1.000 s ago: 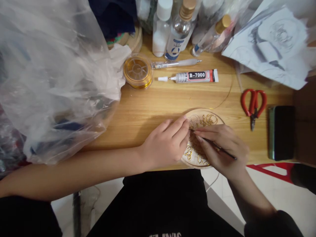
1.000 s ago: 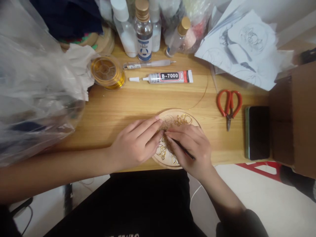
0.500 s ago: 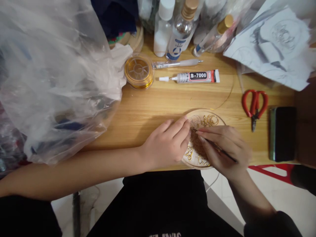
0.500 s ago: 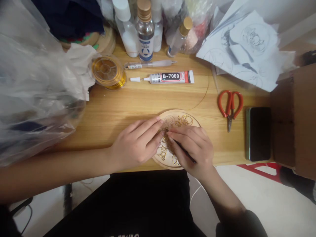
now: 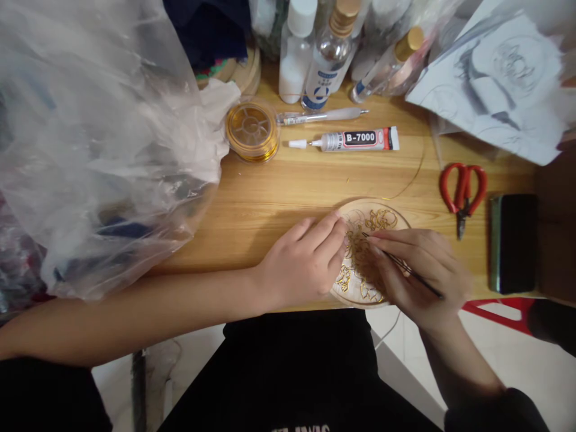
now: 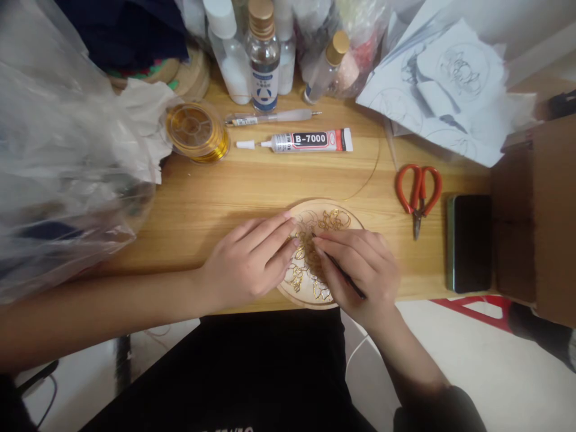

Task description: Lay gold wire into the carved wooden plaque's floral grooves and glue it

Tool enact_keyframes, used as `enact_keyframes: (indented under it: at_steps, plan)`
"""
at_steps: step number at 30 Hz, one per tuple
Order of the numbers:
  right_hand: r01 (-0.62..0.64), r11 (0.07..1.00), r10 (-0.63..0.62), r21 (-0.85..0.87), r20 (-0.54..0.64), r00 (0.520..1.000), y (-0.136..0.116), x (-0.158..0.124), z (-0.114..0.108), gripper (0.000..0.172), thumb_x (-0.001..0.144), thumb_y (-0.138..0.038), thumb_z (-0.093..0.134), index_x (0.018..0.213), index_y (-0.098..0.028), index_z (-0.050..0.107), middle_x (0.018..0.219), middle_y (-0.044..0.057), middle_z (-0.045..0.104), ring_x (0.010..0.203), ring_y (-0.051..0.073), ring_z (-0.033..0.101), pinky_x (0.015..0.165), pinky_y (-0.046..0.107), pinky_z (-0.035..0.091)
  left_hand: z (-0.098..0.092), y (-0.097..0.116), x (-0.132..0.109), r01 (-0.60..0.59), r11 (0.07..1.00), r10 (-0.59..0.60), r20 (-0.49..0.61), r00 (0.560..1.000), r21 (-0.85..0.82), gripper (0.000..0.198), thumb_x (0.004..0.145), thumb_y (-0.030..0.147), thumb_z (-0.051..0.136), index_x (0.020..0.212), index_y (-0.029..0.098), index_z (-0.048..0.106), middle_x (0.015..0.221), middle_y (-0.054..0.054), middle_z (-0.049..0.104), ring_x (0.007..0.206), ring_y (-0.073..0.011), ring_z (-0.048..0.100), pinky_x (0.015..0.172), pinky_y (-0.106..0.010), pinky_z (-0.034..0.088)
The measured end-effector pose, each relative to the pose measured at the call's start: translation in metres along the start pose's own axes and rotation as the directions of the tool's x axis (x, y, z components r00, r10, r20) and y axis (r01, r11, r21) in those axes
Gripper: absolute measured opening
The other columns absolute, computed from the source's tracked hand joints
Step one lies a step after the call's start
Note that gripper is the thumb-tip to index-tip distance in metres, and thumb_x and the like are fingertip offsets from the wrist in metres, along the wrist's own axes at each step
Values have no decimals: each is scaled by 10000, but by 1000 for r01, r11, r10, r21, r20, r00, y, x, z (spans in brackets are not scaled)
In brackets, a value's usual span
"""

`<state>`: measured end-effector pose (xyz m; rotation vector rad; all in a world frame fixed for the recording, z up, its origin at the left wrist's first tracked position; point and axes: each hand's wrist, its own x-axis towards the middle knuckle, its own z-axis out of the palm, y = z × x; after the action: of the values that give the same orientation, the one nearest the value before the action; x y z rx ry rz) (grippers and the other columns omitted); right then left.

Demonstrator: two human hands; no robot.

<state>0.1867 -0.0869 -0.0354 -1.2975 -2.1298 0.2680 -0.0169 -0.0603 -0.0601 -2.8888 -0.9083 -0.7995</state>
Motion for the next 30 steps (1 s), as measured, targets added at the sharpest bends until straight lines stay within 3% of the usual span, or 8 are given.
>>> enact_keyframes:
  at_steps: [13,20,25,30]
  plan:
    - [9,999,-14,51,88,996,-5,5,3,244,774,-79,670,990,-194,665,927,67,737,803,208,683,693,362,511,0,0,1,4,1000,-4,-2,1000,3,208,898,178,511,989,56,653,1136,-151,670,1113,-267,614,849,-340,488]
    - [-118,992,115,34,68,991,-15,6,3,211,764,-85,690,942,-198,673,887,48,733,790,197,670,714,349,501,2,1,0,9,1000,-10,-6,1000,-11,203,892,167,515,981,46,651,1138,-157,668,1120,-279,612,847,-350,488]
    - [-259,958,250,123,87,964,-20,11,3,177,777,-88,671,928,-178,682,880,55,719,811,186,655,753,345,504,1,1,0,10,1000,-10,-1,1000,-8,206,895,171,513,985,48,652,1147,-156,666,1127,-280,609,844,-349,490]
    - [-240,960,227,146,101,969,-19,12,4,182,774,-70,669,925,-170,686,890,59,713,823,177,645,772,338,499,1,1,0,13,1000,-13,1,1000,1,205,897,178,512,987,61,654,1145,-145,669,1126,-269,609,852,-343,492]
